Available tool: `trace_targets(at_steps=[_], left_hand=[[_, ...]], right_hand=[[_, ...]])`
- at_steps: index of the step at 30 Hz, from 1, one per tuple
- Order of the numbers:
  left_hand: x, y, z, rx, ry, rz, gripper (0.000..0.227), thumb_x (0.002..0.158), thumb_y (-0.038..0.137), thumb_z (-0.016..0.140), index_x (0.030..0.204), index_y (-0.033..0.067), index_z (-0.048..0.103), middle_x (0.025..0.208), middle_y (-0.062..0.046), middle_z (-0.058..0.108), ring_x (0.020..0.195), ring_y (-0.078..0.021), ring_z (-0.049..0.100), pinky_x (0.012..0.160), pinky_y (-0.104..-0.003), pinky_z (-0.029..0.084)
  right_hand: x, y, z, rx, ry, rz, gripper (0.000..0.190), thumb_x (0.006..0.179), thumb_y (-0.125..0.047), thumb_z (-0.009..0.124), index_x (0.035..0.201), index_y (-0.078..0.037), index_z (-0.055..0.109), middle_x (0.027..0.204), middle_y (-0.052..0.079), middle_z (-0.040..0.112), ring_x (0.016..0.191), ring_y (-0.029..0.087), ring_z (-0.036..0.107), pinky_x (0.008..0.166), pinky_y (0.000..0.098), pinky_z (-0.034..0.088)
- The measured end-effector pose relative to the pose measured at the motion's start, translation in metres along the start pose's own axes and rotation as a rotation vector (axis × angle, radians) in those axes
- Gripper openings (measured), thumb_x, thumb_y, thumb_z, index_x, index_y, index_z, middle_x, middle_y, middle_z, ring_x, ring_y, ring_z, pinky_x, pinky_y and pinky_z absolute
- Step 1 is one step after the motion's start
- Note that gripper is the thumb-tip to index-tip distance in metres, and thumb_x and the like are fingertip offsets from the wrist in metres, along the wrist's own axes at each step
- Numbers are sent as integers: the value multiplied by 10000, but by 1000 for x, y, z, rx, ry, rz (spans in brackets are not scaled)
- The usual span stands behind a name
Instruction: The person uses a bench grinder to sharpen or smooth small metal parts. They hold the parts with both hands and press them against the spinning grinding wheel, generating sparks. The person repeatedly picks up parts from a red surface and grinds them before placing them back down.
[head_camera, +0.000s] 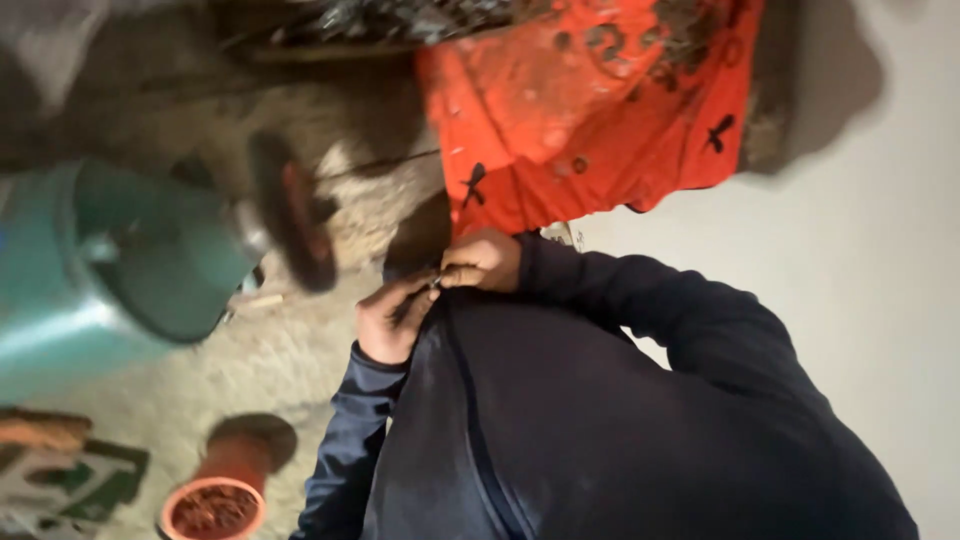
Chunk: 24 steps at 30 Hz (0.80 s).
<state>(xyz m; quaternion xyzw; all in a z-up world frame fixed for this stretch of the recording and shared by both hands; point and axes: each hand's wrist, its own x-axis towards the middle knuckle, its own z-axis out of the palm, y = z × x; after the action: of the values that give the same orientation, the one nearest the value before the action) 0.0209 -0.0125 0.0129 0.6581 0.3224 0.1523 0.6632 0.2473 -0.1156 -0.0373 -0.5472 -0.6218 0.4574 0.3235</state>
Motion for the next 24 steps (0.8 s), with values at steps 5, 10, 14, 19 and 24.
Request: trace_targets(at_steps=[5,10,14,19,24], left_hand=[[38,4,36,-122,-89,11,201,915,-6,756,1111,9,714,1044,-105,760,957,-153,726,849,-271,571],[96,26,73,162,20,-26,242,882,-64,745,1108,24,743,916,-90,741,746,-149,660,691,-281,545],[156,45,79,254,224,79,209,904,-47,686,1097,31,678,960,-79,739,830,-147,740,717,-293,590],[226,56,58,756,508,251,187,907,11,775,1075,64,712,979,-131,689,812,-267,700,715,-384,599],[261,42,46,703,523,279,233,965,23,719,1192,65,740,1191,-172,698,1029,-338,712,892,-395,588]], right_hand=[[-28,-1,-43,-41,96,-34,259,998,-322,701,972,-65,718,877,121,688,838,327,676,710,445,528],[-70,27,-138,-222,338,-8,232,990,-312,711,991,-81,729,928,117,717,854,320,689,742,433,547],[-99,62,-216,-246,509,190,197,995,-252,717,1017,-57,729,941,127,711,863,304,704,759,412,561],[-90,58,-277,-335,594,262,177,994,-231,712,1078,-76,727,1018,142,679,898,313,688,733,407,563],[-76,77,-287,-601,471,201,208,933,-294,785,1078,-153,734,985,72,674,893,312,663,701,432,533]])
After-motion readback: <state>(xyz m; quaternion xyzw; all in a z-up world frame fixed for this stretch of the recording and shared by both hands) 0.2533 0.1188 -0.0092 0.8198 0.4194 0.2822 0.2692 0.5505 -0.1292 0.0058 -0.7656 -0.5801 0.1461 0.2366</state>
